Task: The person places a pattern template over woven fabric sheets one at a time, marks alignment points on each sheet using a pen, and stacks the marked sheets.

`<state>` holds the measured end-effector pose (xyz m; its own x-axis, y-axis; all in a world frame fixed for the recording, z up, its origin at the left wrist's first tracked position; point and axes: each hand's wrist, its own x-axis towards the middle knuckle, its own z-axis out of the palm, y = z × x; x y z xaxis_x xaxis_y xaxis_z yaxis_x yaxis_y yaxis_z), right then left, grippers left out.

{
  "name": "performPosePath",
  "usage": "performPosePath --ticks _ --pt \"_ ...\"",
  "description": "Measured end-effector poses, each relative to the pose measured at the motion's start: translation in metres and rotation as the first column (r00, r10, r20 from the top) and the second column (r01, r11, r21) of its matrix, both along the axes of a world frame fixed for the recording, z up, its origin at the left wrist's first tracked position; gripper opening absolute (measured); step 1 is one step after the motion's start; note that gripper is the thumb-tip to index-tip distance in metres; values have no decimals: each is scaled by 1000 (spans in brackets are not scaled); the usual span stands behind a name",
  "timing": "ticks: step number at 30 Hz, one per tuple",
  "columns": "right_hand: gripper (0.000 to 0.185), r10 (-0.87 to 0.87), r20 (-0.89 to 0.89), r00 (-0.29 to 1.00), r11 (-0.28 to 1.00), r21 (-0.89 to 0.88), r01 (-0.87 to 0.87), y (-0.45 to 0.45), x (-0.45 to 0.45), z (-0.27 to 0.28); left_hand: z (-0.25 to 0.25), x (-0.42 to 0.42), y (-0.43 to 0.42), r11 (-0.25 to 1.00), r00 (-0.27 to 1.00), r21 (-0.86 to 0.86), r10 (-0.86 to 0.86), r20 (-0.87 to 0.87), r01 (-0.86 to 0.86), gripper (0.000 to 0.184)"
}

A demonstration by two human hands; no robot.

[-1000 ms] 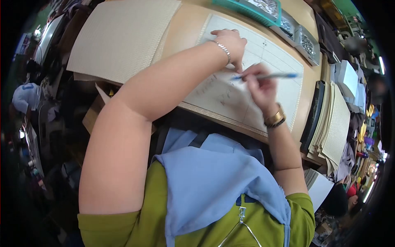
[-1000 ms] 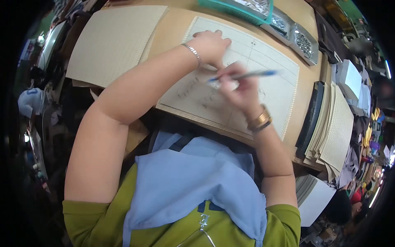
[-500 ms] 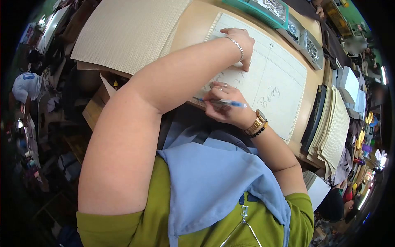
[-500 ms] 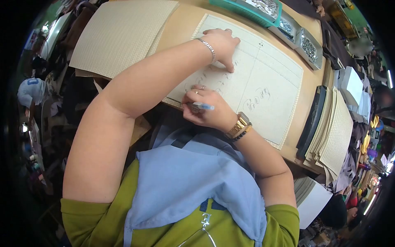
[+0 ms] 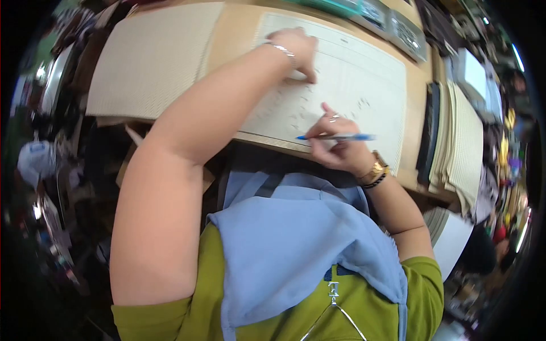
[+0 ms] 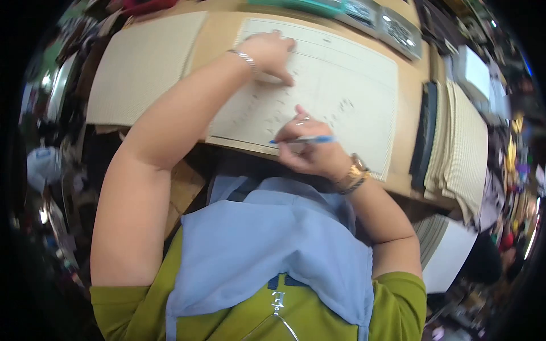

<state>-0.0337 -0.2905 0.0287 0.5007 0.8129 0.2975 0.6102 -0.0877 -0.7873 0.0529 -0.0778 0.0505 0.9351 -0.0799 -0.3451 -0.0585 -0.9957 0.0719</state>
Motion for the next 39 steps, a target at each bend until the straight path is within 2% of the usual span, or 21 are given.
performPosePath --ticks 3,5,8,13,18,21,24,25,28,31,33,36,37,39 --pt "7 -270 -7 963 963 -20 270 -76 12 5 -2 1 2 999 999 13 -34 10 34 90" --pt "7 -454 -49 890 891 -19 454 -122 9 7 3 1 0 996 997 49 -71 -1 71 90" --pt "4 -546 -8 838 836 -64 544 -170 -8 2 1 1 -1 996 997 63 -66 48 63 95" --pt "5 -530 74 845 839 -100 535 -175 -30 -3 0 3 1 997 997 51 -58 47 55 102" --pt "5 -523 109 846 842 -91 532 -174 -30 -8 -2 3 1 997 997 57 -54 55 51 100" --pt "5 -619 98 779 769 -129 627 -197 -29 -10 -1 3 1 998 998 47 -50 45 48 99" --pt "5 -620 112 777 766 -129 630 -205 -28 -3 5 2 -2 999 1000 20 -26 7 26 101" --pt "5 -601 196 775 767 -130 628 -200 -30 0 7 2 -3 1000 1000 11 -17 -9 17 102" --pt "5 -534 154 832 825 -120 552 -180 -33 -4 5 3 -2 1000 1000 19 -22 -10 23 102" --pt "5 -582 109 806 792 -151 592 -187 -32 -6 -1 3 3 997 996 33 -67 61 65 100" --pt "3 -622 88 778 762 -164 627 -196 -29 -8 3 2 1 999 998 15 -48 27 47 101" --pt "4 -640 28 768 766 -55 640 -196 -28 -8 2 4 1 998 998 38 -52 32 51 102" --pt "3 -643 21 766 763 -68 642 -190 -29 -14 -1 5 2 997 997 56 -60 39 57 102" --pt "4 -571 -152 807 814 19 580 -156 -34 -16 -3 6 4 996 997 63 -60 40 58 103"
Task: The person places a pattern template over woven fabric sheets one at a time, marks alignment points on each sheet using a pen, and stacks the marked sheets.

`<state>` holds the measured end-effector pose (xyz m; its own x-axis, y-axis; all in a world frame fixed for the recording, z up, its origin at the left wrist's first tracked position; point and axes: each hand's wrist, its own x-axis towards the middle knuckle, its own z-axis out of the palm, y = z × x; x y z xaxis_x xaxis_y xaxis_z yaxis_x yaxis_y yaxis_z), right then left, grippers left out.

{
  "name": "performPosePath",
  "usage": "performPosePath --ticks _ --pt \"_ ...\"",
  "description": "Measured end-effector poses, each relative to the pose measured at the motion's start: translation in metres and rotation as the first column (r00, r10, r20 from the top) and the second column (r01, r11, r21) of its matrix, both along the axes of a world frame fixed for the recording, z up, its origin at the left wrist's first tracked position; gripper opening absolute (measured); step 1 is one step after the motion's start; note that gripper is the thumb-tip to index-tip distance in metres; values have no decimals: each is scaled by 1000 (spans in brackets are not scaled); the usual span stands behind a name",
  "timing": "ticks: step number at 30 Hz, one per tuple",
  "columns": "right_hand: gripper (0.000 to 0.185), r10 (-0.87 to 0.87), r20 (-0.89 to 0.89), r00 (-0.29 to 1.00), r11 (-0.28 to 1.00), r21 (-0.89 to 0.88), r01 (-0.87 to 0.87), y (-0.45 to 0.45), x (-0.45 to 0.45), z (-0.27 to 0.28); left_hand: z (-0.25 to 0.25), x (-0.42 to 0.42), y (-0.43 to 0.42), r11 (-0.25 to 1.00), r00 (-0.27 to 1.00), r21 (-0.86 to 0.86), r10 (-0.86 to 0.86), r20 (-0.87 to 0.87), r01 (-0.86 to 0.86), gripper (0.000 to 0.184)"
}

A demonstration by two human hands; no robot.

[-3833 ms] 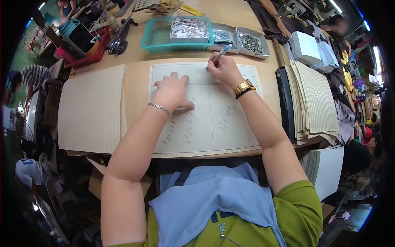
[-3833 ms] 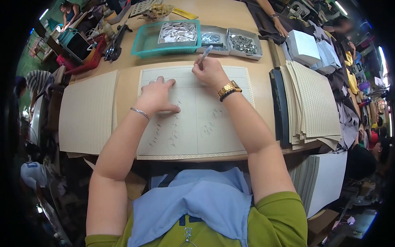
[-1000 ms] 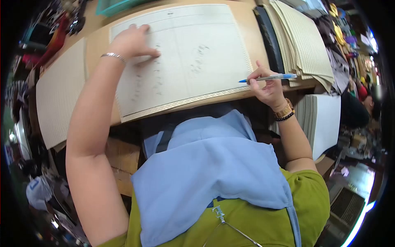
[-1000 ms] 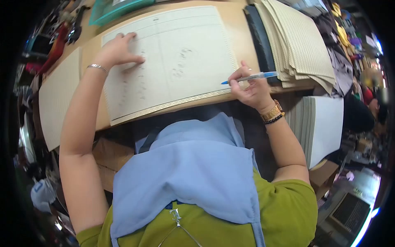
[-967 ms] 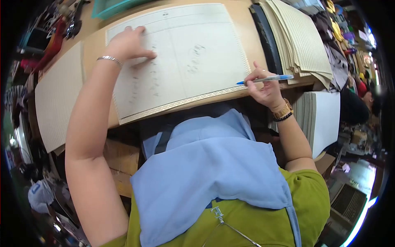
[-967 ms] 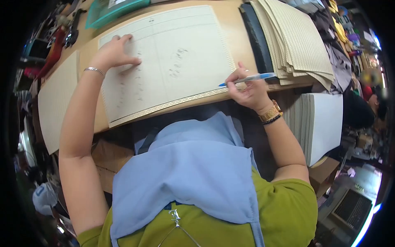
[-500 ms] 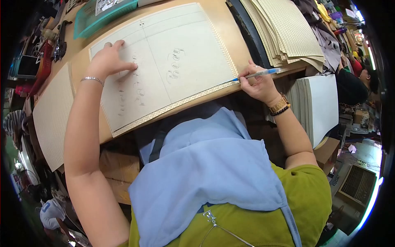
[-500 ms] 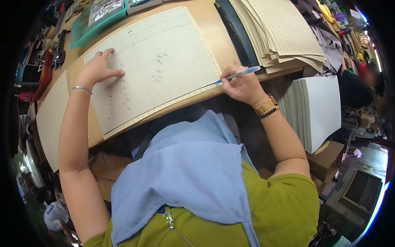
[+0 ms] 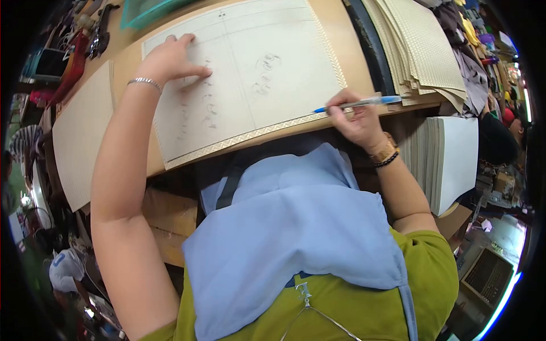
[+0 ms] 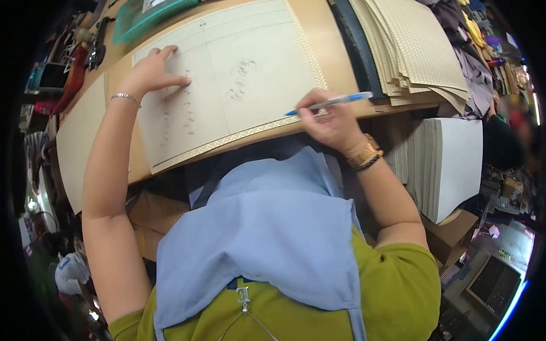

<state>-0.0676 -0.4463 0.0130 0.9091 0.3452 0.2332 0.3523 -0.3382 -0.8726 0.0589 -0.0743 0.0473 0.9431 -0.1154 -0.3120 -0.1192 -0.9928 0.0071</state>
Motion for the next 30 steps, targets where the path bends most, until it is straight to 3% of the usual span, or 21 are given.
performPosePath --ticks 3,7,14,30 --pt "5 112 -162 980 985 145 -89 54 -14 6 3 -2 -3 1000 1000 11 13 -16 -13 105" --pt "4 226 -228 947 965 189 -184 81 -12 -9 3 -2 -3 1000 999 14 15 -28 -15 105" --pt "2 212 35 977 975 55 -213 86 -8 -11 0 -1 -3 1000 1000 26 16 -16 -16 104" --pt "5 202 72 977 975 74 -207 88 -10 -16 4 -3 -5 1000 999 14 26 -30 -26 103"
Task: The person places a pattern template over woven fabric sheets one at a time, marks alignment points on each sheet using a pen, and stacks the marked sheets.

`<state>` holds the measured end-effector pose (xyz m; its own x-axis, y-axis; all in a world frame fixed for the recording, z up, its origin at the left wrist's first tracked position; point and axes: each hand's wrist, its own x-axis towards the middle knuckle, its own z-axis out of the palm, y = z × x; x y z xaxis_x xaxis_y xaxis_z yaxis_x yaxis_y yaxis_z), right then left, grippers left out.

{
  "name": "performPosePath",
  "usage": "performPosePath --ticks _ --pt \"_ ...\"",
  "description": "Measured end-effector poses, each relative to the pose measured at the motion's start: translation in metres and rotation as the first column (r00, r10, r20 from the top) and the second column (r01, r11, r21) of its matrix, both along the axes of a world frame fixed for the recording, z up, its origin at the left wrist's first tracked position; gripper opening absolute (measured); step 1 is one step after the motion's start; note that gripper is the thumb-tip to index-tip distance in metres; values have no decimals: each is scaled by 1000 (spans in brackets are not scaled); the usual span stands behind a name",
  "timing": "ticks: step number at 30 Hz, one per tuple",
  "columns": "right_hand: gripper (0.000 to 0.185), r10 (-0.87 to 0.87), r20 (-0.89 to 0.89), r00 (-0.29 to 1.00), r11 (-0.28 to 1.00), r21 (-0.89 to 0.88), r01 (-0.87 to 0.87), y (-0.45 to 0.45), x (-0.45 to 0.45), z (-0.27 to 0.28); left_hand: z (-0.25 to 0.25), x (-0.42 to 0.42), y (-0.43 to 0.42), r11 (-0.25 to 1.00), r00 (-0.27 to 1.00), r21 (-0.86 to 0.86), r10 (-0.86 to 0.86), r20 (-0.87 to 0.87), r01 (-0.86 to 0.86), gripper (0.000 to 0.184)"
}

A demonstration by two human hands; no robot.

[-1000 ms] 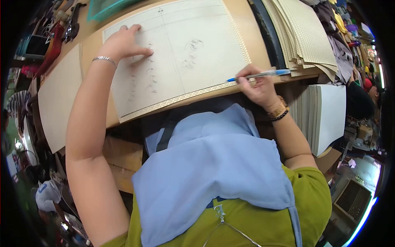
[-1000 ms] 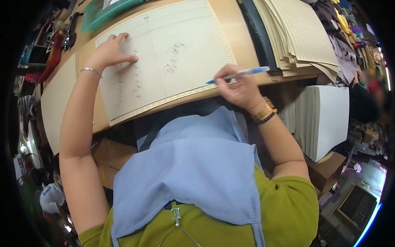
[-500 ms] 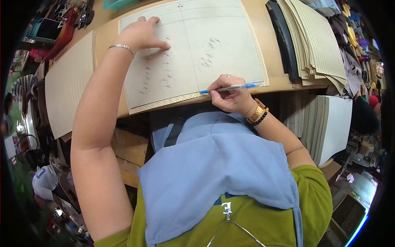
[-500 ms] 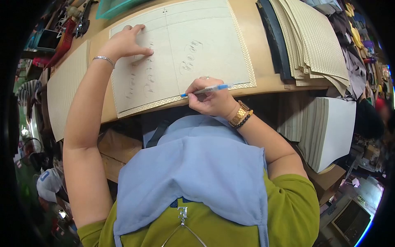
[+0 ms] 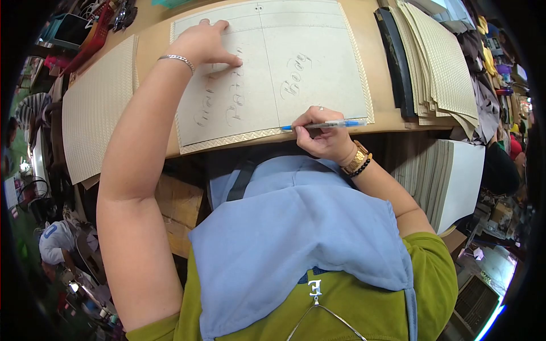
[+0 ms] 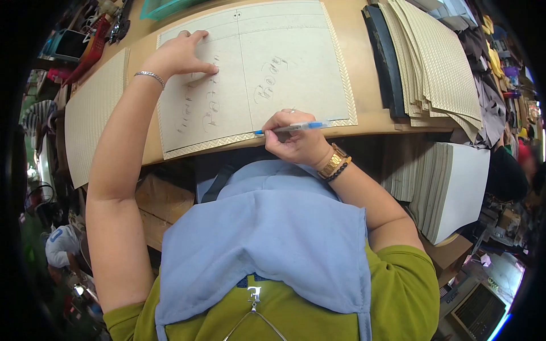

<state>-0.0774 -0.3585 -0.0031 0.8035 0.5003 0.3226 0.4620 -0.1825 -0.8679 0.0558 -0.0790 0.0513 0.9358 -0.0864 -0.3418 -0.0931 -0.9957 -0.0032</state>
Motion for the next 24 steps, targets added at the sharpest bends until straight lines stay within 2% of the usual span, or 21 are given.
performPosePath --ticks 2,5,8,11,13,14,15,16,17,19,21,23,24 --pt "5 -26 10 1000 999 -45 27 0 -1 2 -2 1 1 1000 1000 -1 4 -3 -4 103" --pt "5 26 0 1000 1000 10 -26 0 1 -1 2 -1 -1 1000 1000 11 4 -11 -3 103" --pt "4 -31 -8 999 999 -25 31 1 -1 1 2 -2 -1 1000 1000 3 12 -1 -12 103" --pt "4 42 -407 912 995 97 -3 -9 -3 -2 0 -5 0 1000 1000 0 22 5 -22 102" --pt "8 40 -403 915 953 290 86 -16 8 1 -11 -11 6 999 994 -43 27 102 -23 101" --pt "13 -44 -459 887 930 306 204 -22 15 8 -18 -16 11 998 988 -64 31 154 -21 101" --pt "17 -156 -496 854 889 307 340 -32 25 8 -27 -26 16 983 967 -178 84 242 -41 99" --pt "20 -284 -348 893 902 220 372 -42 35 8 -33 -42 21 957 934 -288 136 329 -38 98" --pt "24 -401 -175 899 893 143 427 -54 46 7 -38 -58 23 946 913 -307 213 348 -104 95" --pt "29 -464 197 864 847 -186 498 -87 57 -9 -49 -84 32 920 871 -350 314 379 -179 87" --pt "37 -438 232 868 799 -341 495 -92 50 7 -58 -104 44 893 857 -412 349 379 -182 80" --pt "43 -375 375 847 716 -463 522 -92 45 2 -56 -116 45 868 862 -464 366 351 -179 76" --pt "40 -397 354 847 700 -479 529 -90 42 5 -54 -121 42 860 867 -470 378 325 -199 75"
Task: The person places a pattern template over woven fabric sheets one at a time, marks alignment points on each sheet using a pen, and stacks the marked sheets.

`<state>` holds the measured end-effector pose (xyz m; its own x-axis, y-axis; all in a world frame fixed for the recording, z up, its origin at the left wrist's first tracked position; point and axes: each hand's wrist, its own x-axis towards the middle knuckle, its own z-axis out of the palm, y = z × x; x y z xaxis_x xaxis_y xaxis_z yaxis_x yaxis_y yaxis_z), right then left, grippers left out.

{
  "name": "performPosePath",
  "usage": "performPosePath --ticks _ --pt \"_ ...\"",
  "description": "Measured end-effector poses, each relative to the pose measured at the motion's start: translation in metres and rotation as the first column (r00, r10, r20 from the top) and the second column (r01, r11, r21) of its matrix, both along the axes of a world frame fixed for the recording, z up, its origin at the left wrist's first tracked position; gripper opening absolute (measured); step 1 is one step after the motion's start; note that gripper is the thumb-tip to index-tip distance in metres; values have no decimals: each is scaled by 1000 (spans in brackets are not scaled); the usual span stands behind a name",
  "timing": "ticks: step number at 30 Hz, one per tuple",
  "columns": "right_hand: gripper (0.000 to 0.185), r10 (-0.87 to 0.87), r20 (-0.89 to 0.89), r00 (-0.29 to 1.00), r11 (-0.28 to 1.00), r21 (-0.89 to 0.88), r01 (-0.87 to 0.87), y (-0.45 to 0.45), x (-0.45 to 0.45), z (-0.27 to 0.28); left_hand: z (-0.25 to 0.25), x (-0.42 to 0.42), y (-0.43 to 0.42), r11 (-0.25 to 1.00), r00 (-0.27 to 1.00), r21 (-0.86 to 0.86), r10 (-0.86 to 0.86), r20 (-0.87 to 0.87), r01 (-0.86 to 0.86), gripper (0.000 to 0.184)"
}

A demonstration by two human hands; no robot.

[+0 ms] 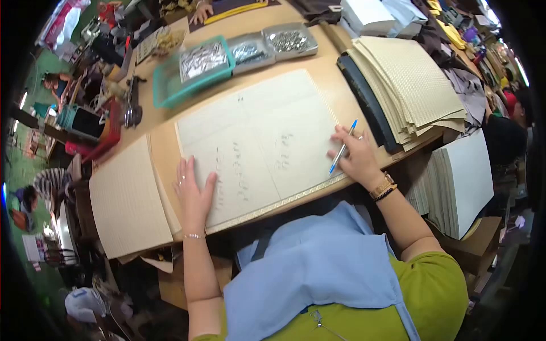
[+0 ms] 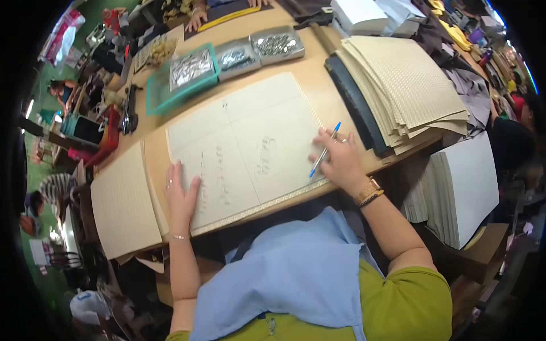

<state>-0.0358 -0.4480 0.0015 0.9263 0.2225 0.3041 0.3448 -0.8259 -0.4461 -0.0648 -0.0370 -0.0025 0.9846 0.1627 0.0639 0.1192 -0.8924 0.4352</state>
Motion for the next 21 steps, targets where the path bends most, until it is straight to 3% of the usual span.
performPosePath --ticks 3,6,7,9,12,15,18,21 --pt "34 -22 -69 997 1000 -5 22 10 -2 4 7 -1 -5 1000 1000 14 6 -4 -6 73" --pt "31 3 -109 994 1000 15 -2 15 0 6 -7 8 9 899 994 -437 76 84 -32 67" --pt "31 14 -91 996 1000 28 -11 14 1 5 -7 9 16 732 979 -676 185 82 -81 65" --pt "30 30 -56 998 998 49 -28 9 5 -3 -4 12 29 223 933 -969 359 -16 -102 61" --pt "25 70 -99 993 967 252 -43 2 17 0 31 -3 29 83 963 -995 265 -39 -63 54" --pt "26 -104 -30 994 952 286 108 1 24 -8 24 -21 35 221 991 -974 133 -23 -52 52" --pt "27 -163 11 987 961 229 156 10 22 4 28 -41 26 162 935 -986 344 91 36 48" --pt "29 -151 51 987 965 226 136 9 23 6 41 -58 35 -2 894 -976 402 199 218 42"
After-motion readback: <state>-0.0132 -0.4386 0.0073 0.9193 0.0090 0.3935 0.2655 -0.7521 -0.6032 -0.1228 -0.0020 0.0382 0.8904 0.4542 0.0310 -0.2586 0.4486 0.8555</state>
